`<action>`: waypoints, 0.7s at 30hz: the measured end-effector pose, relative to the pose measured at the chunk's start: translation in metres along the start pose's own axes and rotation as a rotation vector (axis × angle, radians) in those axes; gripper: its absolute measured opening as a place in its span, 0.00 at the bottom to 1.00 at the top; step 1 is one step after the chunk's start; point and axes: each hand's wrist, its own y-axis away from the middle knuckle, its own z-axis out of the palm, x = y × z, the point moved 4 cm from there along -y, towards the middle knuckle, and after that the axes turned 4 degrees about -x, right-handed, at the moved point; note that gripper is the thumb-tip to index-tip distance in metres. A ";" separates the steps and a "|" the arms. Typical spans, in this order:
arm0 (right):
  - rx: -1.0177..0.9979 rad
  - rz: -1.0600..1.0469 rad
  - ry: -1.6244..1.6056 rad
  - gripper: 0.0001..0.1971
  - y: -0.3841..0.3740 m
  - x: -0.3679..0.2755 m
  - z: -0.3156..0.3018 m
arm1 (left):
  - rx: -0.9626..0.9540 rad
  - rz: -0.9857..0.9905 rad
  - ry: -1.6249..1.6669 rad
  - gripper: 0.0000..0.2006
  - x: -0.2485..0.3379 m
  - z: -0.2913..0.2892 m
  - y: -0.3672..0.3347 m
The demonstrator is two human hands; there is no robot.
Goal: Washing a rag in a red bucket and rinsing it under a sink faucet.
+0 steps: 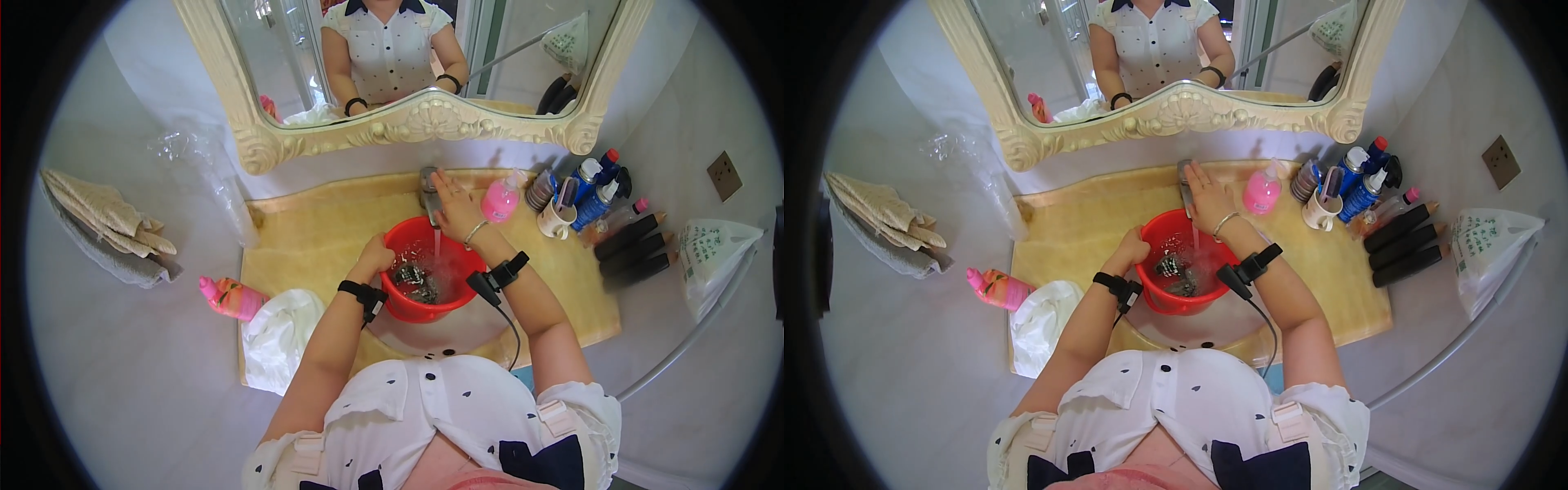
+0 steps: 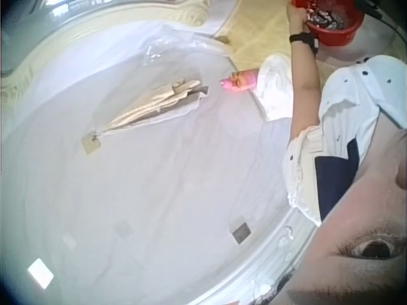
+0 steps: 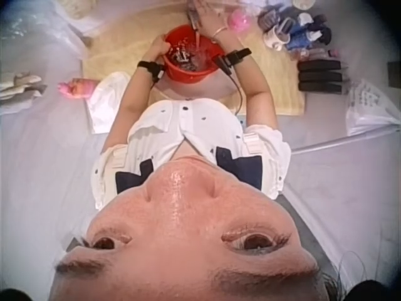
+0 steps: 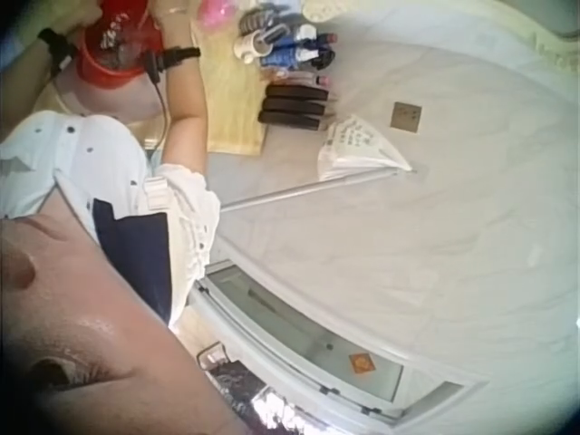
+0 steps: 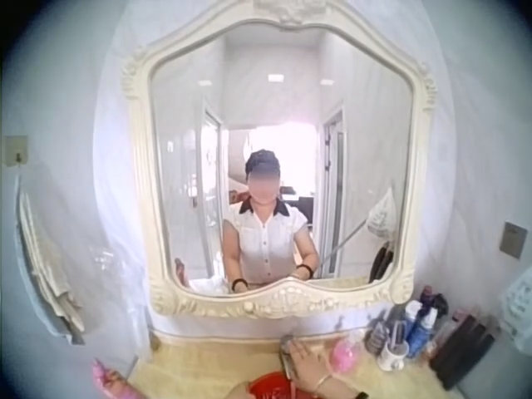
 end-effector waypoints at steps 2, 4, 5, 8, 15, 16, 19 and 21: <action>0.010 -0.022 0.034 0.34 0.006 0.008 0.002 | -0.001 -0.015 -0.003 0.17 -0.010 0.009 -0.003; 0.023 -0.049 0.068 0.33 0.005 0.016 0.002 | 0.001 -0.002 -0.009 0.17 -0.018 0.012 -0.015; 0.016 -0.062 0.075 0.32 0.000 0.021 0.003 | -0.004 -0.009 -0.010 0.17 -0.022 0.014 -0.023; 0.022 -0.084 0.079 0.32 -0.018 0.044 0.003 | 0.020 0.029 0.044 0.17 -0.011 0.016 -0.049; 0.030 -0.100 0.011 0.34 -0.027 0.064 0.023 | 0.046 0.023 0.031 0.18 -0.025 0.026 -0.078; 0.029 -0.098 0.010 0.34 -0.027 0.066 0.026 | 0.045 0.023 0.037 0.18 -0.026 0.027 -0.079; 0.069 -0.097 0.041 0.32 -0.022 0.064 0.020 | 0.024 0.031 0.073 0.19 -0.014 0.029 -0.073; 0.060 -0.071 -0.029 0.33 -0.022 0.057 0.005 | 0.018 0.052 0.102 0.19 0.003 0.022 -0.069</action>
